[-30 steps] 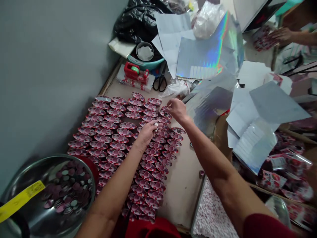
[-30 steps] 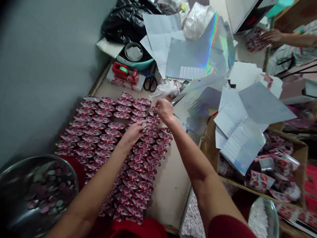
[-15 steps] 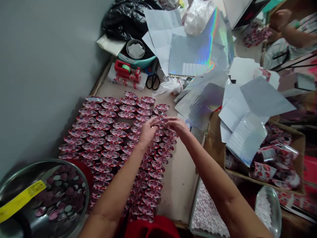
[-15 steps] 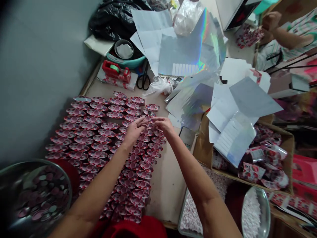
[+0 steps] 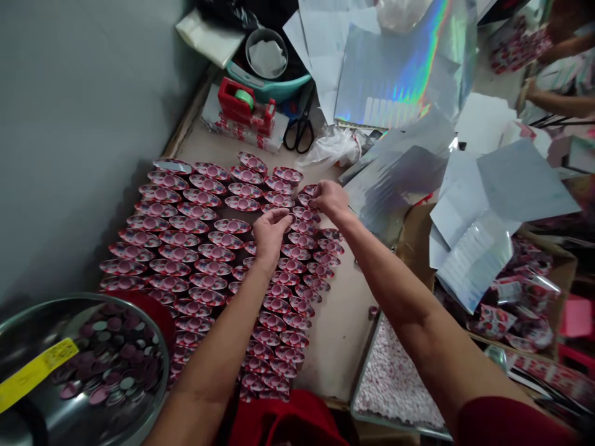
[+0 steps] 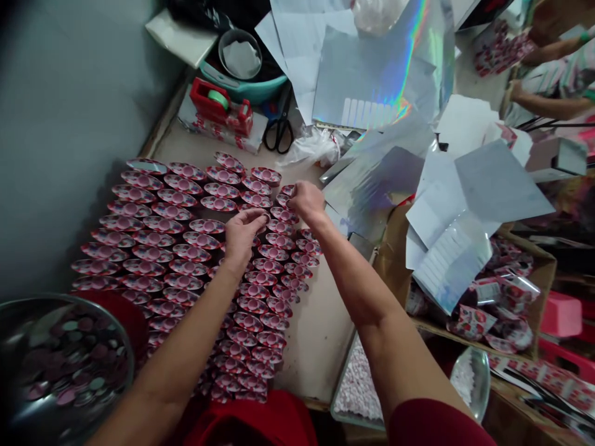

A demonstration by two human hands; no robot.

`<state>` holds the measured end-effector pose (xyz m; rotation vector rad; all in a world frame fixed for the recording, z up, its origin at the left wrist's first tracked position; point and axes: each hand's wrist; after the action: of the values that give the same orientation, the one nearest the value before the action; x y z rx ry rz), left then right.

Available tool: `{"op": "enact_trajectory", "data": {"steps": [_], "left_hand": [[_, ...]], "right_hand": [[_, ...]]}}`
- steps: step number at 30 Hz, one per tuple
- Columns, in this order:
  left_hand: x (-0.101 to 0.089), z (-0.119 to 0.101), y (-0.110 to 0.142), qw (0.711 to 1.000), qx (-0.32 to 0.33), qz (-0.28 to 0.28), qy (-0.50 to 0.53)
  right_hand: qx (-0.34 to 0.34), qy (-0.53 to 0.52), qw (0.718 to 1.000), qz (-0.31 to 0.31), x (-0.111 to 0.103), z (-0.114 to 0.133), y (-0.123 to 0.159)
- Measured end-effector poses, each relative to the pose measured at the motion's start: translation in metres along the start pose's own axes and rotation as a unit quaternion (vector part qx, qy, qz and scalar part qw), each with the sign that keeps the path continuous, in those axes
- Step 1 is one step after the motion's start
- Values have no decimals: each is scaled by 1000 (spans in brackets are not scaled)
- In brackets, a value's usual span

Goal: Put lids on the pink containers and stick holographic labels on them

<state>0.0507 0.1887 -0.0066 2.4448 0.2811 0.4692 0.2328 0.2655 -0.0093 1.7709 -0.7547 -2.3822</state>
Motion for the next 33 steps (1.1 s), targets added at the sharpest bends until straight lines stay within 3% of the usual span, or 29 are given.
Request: {"op": "enact_trajectory", "data": {"steps": [5, 7, 9, 11, 13, 15, 17, 19, 22, 24, 26, 27, 29, 31, 33], "left_hand": [[2, 10, 7, 999, 35, -23, -31], [5, 10, 13, 998, 37, -36, -41], [7, 10, 20, 998, 35, -39, -35], [11, 13, 32, 999, 21, -19, -23], [14, 22, 47, 999, -29, 11, -14], [17, 33, 66, 992, -122, 42, -10], [18, 43, 84, 975, -207, 84, -6], [17, 49, 100, 962, -248, 115, 0], [5, 40, 119, 962, -255, 96, 14], [-15, 19, 130, 968, -243, 63, 25], [-48, -13, 143, 982, -186, 16, 20], [-69, -31, 150, 991, -134, -18, 4], [-120, -67, 166, 990, 30, -121, -66], [-177, -96, 183, 936, 180, -256, -162], [-233, -111, 198, 876, 236, -351, -232]], "right_hand": [[6, 21, 999, 34, -12, 7, -15], [-14, -5, 1000, 3, -16, 9, 2], [-43, -102, 993, -38, -13, 6, 35], [-80, -260, 961, -37, -2, -5, 78], [-103, -408, 907, 4, 16, -23, 121], [-63, -504, 861, 12, 33, -47, 154], [-4, -558, 830, 28, 45, -71, 169], [28, -546, 837, 13, 48, -90, 167], [33, -395, 915, -75, 39, -102, 142], [33, -250, 963, -93, 30, -98, 123], [39, -121, 990, -60, 23, -90, 109], [45, -71, 996, -37, 19, -87, 104], [51, -7, 999, -7, 12, -83, 98], [49, 23, 999, 6, 4, -84, 92], [45, 37, 998, 34, 0, -88, 86]]}}
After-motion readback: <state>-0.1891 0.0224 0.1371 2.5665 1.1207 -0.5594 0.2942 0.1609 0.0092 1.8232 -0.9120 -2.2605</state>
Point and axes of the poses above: each hand's wrist, its own y-axis away from the middle knuckle, its own x-axis out of the palm, z = x × y, and after that the axes turned 1 degree about z, right-handed
